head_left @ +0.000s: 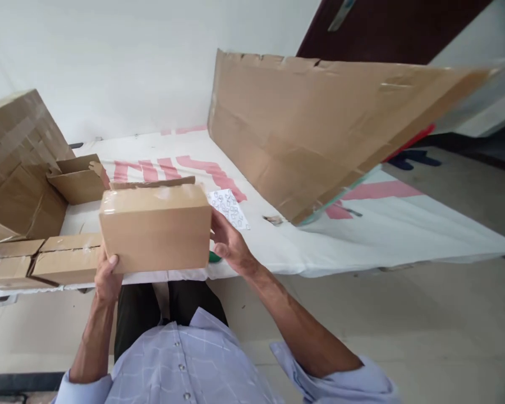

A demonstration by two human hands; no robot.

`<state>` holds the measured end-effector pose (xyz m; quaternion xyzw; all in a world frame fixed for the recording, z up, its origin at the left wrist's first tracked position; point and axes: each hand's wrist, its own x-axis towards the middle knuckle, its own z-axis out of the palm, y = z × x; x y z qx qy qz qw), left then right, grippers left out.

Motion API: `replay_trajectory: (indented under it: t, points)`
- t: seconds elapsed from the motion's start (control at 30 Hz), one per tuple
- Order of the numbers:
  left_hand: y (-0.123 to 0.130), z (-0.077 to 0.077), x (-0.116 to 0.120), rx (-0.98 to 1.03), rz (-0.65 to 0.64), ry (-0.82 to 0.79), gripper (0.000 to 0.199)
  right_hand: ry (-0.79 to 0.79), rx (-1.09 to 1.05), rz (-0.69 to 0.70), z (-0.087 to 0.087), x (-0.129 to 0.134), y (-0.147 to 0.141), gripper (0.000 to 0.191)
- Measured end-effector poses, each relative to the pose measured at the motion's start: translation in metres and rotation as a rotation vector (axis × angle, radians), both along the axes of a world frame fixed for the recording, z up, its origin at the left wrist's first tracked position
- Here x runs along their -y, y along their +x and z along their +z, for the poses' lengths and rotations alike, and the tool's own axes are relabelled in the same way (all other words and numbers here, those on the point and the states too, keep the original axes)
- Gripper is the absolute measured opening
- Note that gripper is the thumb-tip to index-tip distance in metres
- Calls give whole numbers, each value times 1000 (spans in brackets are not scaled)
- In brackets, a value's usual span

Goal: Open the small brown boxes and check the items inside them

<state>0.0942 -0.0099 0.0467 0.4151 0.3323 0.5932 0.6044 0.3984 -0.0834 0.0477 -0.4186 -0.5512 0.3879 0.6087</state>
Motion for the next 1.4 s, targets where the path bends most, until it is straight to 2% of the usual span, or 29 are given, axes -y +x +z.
replay_trajectory:
  t: [0.13, 0.23, 0.37, 0.5, 0.63, 0.73, 0.87, 0.97, 1.03, 1.1, 1.17, 1.27, 1.4]
  points:
    - [27, -14, -14, 186, -14, -116, 58, 109, 125, -133, 21, 29, -9, 105]
    - [42, -27, -18, 264, -71, -198, 62, 119, 150, -174, 25, 43, -16, 88]
    - [51, -42, -17, 280, -144, -296, 63, 136, 156, -184, 21, 50, -23, 79]
    - [44, -46, -13, 242, -155, -242, 63, 86, 117, -185, 5, 46, -19, 94]
    - [24, -39, -12, 29, -230, -121, 71, -64, 5, -152, -24, 32, -7, 110]
    - [6, -28, -13, -292, -308, -44, 83, -140, 9, -96, -45, 19, -1, 113]
    - [-9, -16, -9, -721, -284, 9, 85, -163, 142, -72, -65, 10, 0, 115]
    - [-17, -18, -1, -758, -294, 110, 101, -196, 194, 16, -71, 12, 3, 114]
    - [-21, -23, 5, -723, -274, 172, 112, -164, 234, 47, -68, 16, 7, 110]
    - [-26, -27, 9, -674, -229, 242, 117, -78, 315, -2, -60, 18, 9, 101]
    - [-29, -29, 10, -630, -229, 295, 104, 43, 440, -99, -49, 20, 8, 83]
    - [-29, -28, 6, -660, -224, 261, 64, 228, 649, -199, -32, 24, 2, 51]
    - [-24, -26, -3, -744, -126, 234, 62, 416, 851, -310, -20, 35, -8, 33]
